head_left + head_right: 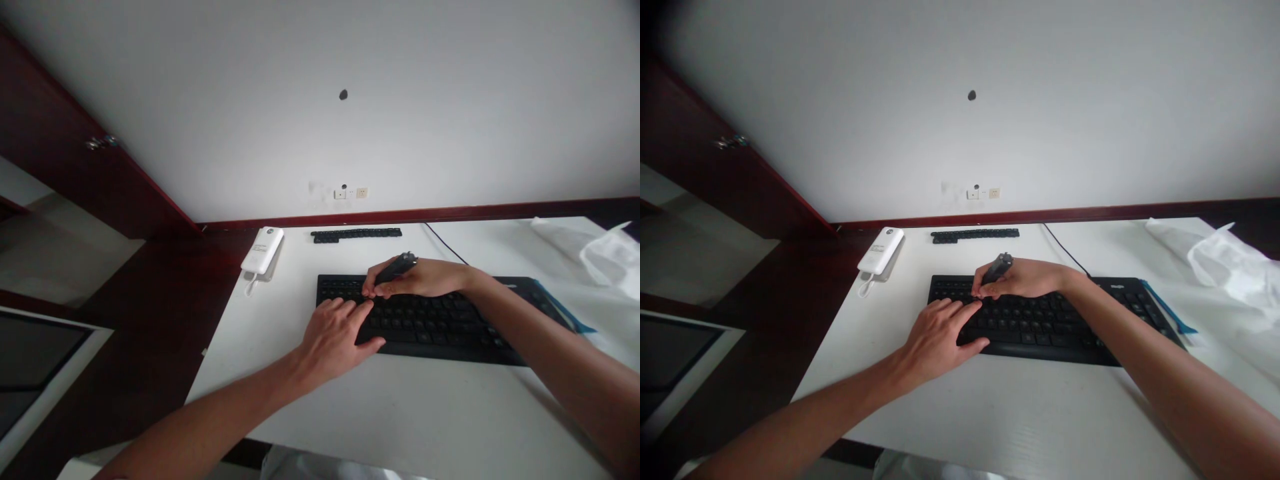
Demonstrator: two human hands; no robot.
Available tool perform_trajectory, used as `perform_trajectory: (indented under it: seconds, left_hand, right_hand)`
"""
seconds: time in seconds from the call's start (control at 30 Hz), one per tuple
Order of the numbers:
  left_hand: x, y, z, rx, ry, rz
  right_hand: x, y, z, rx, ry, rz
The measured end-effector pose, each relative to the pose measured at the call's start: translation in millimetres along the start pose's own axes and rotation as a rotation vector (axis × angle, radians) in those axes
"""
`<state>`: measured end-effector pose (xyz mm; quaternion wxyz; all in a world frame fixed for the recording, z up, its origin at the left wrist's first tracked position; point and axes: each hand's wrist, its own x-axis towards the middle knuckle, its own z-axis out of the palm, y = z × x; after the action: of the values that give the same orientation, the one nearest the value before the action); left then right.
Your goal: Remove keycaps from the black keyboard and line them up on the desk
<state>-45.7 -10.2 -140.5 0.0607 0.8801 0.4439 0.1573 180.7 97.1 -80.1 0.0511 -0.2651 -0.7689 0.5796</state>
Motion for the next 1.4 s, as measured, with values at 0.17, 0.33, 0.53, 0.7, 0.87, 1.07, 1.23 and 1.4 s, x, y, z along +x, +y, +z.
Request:
perform_trajectory:
  seconds: [0.17,0.33,0.53,0.7,0.87,1.07,1.23,1.4]
  left_hand:
    - [5,-4,-4.2,-0.041,0.011,0.004]
    - [11,-16,-2.7,-0.152,0.030,0.035]
    - [14,-21,0.2,-0.223,0.006,0.043]
    - [18,-21,-2.3,-0.262,-0.038,0.014]
    - [20,-22,-4.5,-0.284,-0.069,-0.002]
    - [20,-21,-4.0,-0.273,-0.060,0.009]
    - [20,-21,-4.7,-0.286,-0.054,0.013]
    - [20,-21,-5.9,-0.283,-0.082,0.005]
  right_hand:
    - [0,-1,0,-0.022,0.075,0.019]
    - [-1,2,-5,0.016,0.108,0.046]
    - [2,5,-4,0.069,0.120,0.093]
    - [2,7,-3,0.067,0.115,0.097]
    - [2,14,-5,0.050,0.126,0.125]
    - [3,12,-3,0.106,0.127,0.143]
    - [4,10,-1,0.113,0.142,0.144]
    - [5,15,-2,0.134,0.144,0.134]
